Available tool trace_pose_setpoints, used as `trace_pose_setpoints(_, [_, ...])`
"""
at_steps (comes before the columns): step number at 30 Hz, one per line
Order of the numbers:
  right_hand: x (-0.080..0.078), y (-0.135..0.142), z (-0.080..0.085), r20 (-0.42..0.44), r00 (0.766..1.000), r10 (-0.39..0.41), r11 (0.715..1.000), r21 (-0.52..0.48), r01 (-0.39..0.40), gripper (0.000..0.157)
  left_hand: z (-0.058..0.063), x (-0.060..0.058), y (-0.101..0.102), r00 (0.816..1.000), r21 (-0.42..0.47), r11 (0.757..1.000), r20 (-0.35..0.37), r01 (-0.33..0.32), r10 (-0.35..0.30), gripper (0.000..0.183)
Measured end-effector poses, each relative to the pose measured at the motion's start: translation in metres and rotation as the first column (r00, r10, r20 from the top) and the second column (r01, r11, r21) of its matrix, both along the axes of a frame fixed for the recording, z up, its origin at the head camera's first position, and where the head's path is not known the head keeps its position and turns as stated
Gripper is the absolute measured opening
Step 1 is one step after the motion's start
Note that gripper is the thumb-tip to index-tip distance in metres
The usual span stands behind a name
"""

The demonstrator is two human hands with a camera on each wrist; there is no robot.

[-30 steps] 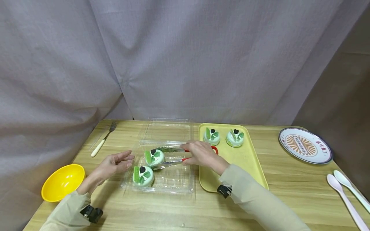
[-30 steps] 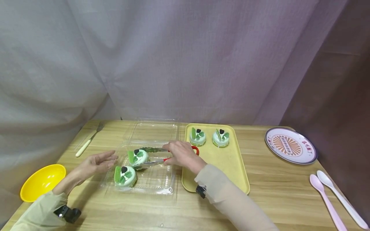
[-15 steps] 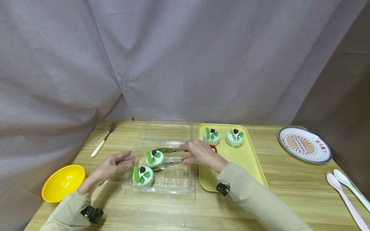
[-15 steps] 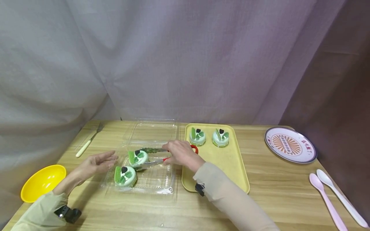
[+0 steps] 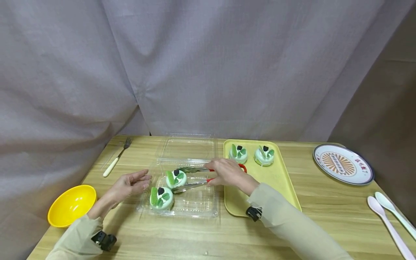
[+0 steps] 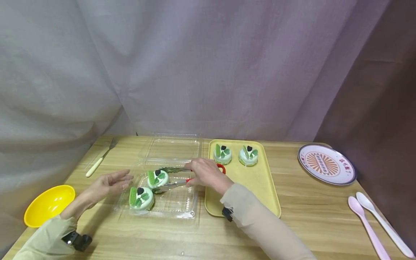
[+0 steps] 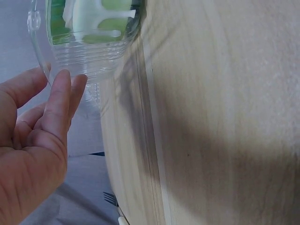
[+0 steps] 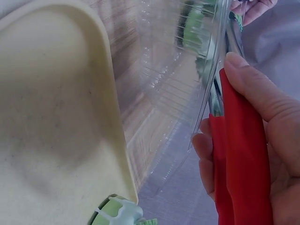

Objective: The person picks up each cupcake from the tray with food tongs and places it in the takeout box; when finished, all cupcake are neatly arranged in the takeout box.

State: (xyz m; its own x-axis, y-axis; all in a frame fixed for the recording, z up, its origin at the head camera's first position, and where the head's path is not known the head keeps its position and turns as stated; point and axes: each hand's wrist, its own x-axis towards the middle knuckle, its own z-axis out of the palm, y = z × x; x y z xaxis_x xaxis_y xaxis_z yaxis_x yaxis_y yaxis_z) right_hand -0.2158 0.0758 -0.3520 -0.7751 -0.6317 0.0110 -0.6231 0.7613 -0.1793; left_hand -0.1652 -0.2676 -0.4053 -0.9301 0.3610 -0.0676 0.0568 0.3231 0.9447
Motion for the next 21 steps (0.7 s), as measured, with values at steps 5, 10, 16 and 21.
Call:
trace_pose_setpoints(5, [-0.0002,0.0025,-0.0013,0.007,1.000,0.000,1.000,-0.003,0.000,0.056,-0.0002,-0.0002,-0.0004,1.000,0.001,1.000,0.001,-0.003,0.003,0.065])
trace_pose_setpoints(10, [-0.0001,0.0070,0.0002,0.003,1.000,0.005,1.000,-0.005,-0.005,0.056,-0.0008,-0.0002,-0.0003,1.000,0.002,1.000,-0.005,-0.001,0.001,0.065])
trace_pose_setpoints(16, [0.0014,0.0097,0.0024,0.004,1.000,-0.005,1.000,-0.004,0.005,0.056,-0.0007,-0.0004,-0.0003,1.000,-0.001,1.000,-0.010,0.000,0.000,0.064])
trace_pose_setpoints(21, [0.0014,0.0084,-0.0017,-0.028,1.000,0.014,0.999,-0.030,-0.014,0.053,-0.0010,-0.0004,0.0003,1.000,0.006,1.000,-0.005,-0.005,0.005,0.064])
